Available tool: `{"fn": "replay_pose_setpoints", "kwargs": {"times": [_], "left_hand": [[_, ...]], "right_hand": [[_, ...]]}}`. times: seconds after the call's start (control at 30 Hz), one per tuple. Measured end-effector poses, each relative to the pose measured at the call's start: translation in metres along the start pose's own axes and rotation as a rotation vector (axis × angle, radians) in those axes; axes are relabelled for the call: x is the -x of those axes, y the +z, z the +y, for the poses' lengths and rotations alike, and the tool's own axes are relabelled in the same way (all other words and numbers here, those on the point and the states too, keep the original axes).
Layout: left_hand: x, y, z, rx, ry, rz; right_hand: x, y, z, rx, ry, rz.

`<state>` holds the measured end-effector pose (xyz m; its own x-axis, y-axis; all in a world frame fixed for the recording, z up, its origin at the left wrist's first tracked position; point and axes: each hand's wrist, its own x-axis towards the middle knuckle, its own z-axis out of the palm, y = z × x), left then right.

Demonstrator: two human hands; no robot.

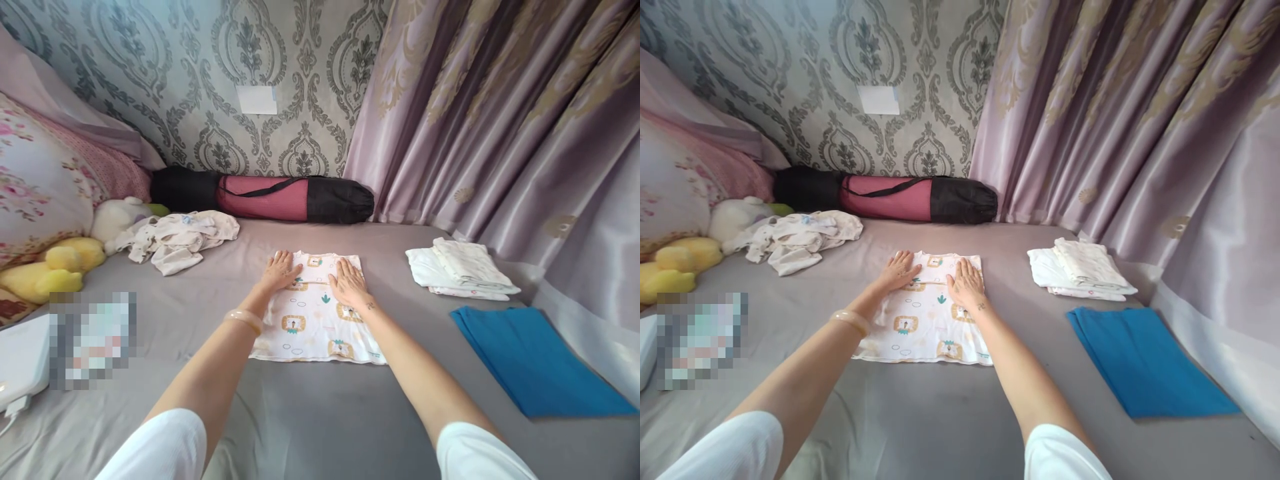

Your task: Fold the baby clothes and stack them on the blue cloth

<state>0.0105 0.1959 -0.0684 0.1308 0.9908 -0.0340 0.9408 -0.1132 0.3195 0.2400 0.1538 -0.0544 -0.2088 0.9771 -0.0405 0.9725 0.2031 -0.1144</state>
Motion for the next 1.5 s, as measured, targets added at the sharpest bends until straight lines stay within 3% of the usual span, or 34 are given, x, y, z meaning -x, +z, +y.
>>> {"fn": "replay_pose_setpoints", "kwargs": {"times": [0.17,0.23,0.33,0.47,0.57,0.67,0.77,0.9,1.03,1.13,1.23,1.37,1.5], "left_hand": [[0.015,-0.010,-0.019,0.073,0.023,0.102],[0.033,-0.010,-0.021,0.026,0.044,0.130],[0.064,-0.006,-0.014,-0.032,0.028,0.069],[0.092,0.002,0.000,-0.077,-0.005,0.037],[0.098,0.009,0.001,-0.084,-0.017,0.099],[0.098,0.015,-0.004,-0.080,-0.019,0.149],[0.098,0.019,-0.007,-0.082,-0.021,0.181],[0.099,0.017,-0.006,-0.094,-0.037,0.143],[0.101,0.013,-0.004,-0.103,-0.029,0.144],[0.102,0.009,0.001,-0.138,-0.030,0.185],[0.104,0.005,0.008,-0.183,0.019,0.218],[0.107,0.003,0.014,-0.200,0.082,0.139],[0.109,0.003,0.014,-0.214,0.088,0.107]], "right_hand": [[-0.005,-0.016,-0.002,-0.083,0.020,-0.039],[-0.011,-0.022,-0.016,-0.103,-0.047,0.019],[-0.027,-0.025,-0.049,-0.126,-0.239,0.062],[-0.054,-0.017,-0.098,-0.128,-0.424,0.054],[-0.071,-0.004,-0.121,-0.119,-0.435,0.067],[-0.080,0.010,-0.129,-0.112,-0.390,-0.003],[-0.082,0.017,-0.130,-0.116,-0.364,-0.090],[-0.078,0.005,-0.124,-0.200,-0.357,-0.106],[-0.057,-0.009,-0.104,-0.207,-0.284,0.063],[-0.040,-0.007,-0.086,-0.132,-0.197,0.150],[-0.034,0.002,-0.074,-0.097,-0.148,0.041],[-0.034,0.002,-0.063,-0.134,-0.139,-0.061],[-0.024,-0.001,-0.046,-0.092,-0.040,0.154]]}}
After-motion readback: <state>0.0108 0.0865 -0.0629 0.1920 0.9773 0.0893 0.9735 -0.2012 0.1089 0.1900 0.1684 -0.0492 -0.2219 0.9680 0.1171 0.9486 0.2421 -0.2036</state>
